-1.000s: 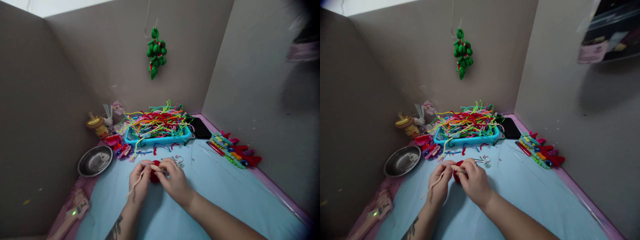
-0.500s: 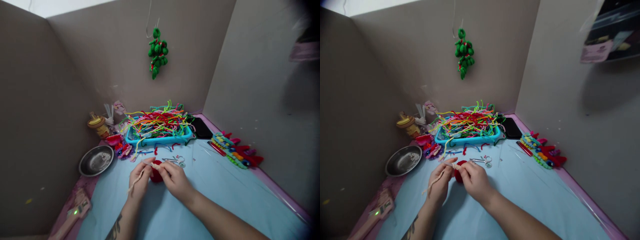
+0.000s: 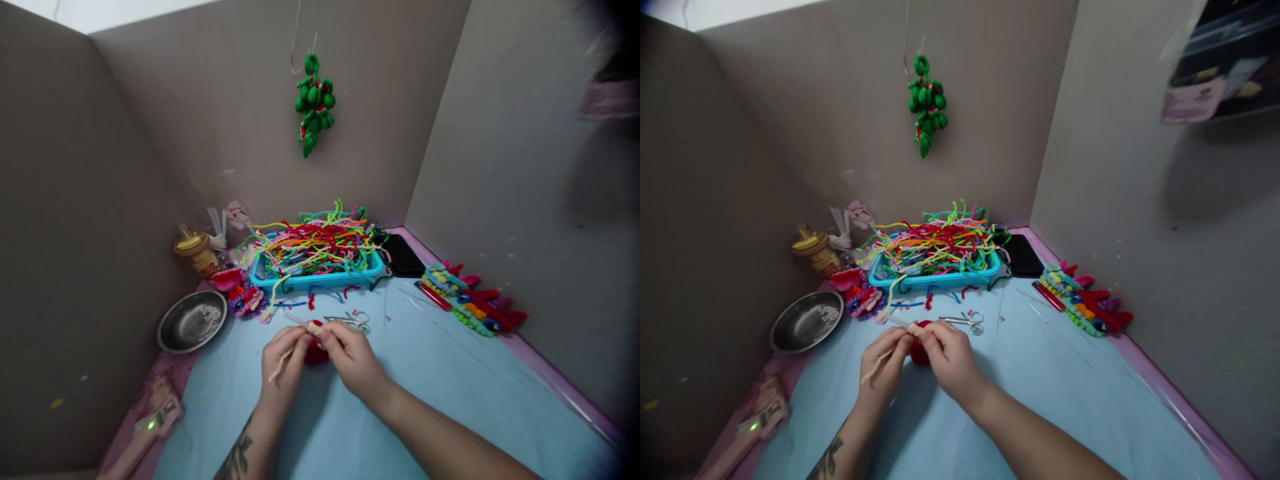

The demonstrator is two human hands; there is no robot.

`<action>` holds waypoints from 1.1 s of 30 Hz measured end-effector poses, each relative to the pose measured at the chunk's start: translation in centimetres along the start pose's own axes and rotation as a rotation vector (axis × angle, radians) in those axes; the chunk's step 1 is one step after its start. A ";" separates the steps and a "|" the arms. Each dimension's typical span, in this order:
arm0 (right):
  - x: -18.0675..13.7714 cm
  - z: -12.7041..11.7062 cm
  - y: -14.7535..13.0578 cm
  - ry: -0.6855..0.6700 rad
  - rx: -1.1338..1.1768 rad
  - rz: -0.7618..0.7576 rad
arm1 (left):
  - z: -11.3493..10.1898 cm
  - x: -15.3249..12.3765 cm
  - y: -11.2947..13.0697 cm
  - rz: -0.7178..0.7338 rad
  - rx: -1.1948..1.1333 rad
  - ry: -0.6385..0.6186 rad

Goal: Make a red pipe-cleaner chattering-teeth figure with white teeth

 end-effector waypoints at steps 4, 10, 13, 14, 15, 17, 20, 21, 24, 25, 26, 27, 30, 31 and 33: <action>0.1 -0.1 -0.3 0.019 0.014 0.011 | 0.0 -0.1 -0.1 0.077 0.053 0.000; 0.2 -0.4 -0.7 0.074 -0.032 -0.012 | -0.2 -0.3 -0.7 0.036 0.095 0.078; 0.3 -0.3 -0.6 0.073 -0.066 -0.032 | -0.3 -0.4 -1.0 0.005 0.100 0.101; 0.3 -0.3 -0.5 0.073 -0.079 -0.037 | -0.3 -0.4 -1.1 -0.010 0.099 0.106; 0.3 -0.3 -0.4 0.074 -0.091 -0.039 | -0.3 -0.4 -1.1 -0.029 0.096 0.109; 0.2 -0.3 -0.1 0.081 -0.107 -0.034 | -0.3 -0.4 -1.1 -0.076 0.079 0.113; 0.1 -0.3 0.3 0.102 -0.113 -0.011 | -0.2 -0.4 -0.6 -0.147 0.036 0.103; 0.1 -0.3 0.3 0.108 -0.111 -0.005 | -0.2 -0.3 -0.4 -0.164 0.022 0.100; 0.2 -0.3 0.3 0.127 -0.107 0.002 | -0.2 -0.2 0.2 -0.193 -0.009 0.090; 0.2 -0.2 0.3 0.134 -0.106 0.001 | -0.1 -0.2 0.3 -0.201 -0.019 0.089; 0.2 -0.2 0.3 0.142 -0.108 -0.003 | -0.1 -0.3 0.3 -0.209 -0.031 0.088; 0.3 -0.2 0.3 0.152 -0.114 -0.008 | 0.0 -0.3 0.2 -0.219 -0.045 0.089; 0.2 -0.1 0.5 0.177 -0.157 -0.030 | 0.1 -0.6 -0.2 -0.246 -0.070 0.105; 0.2 -0.1 0.5 0.183 -0.176 -0.042 | 0.2 -0.7 -0.3 -0.255 -0.071 0.111; 0.0 -0.1 0.6 0.187 -0.209 -0.082 | 0.2 -0.7 -0.5 -0.287 -0.080 0.117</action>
Point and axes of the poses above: each hand's wrist, its own x-axis towards the middle knuckle, its own z-axis out of the palm, y = z × x, the point moved 2 cm from there along x, towards the middle knuckle, and after that the axes turned 13 degrees about y, right-handed, at the moved point
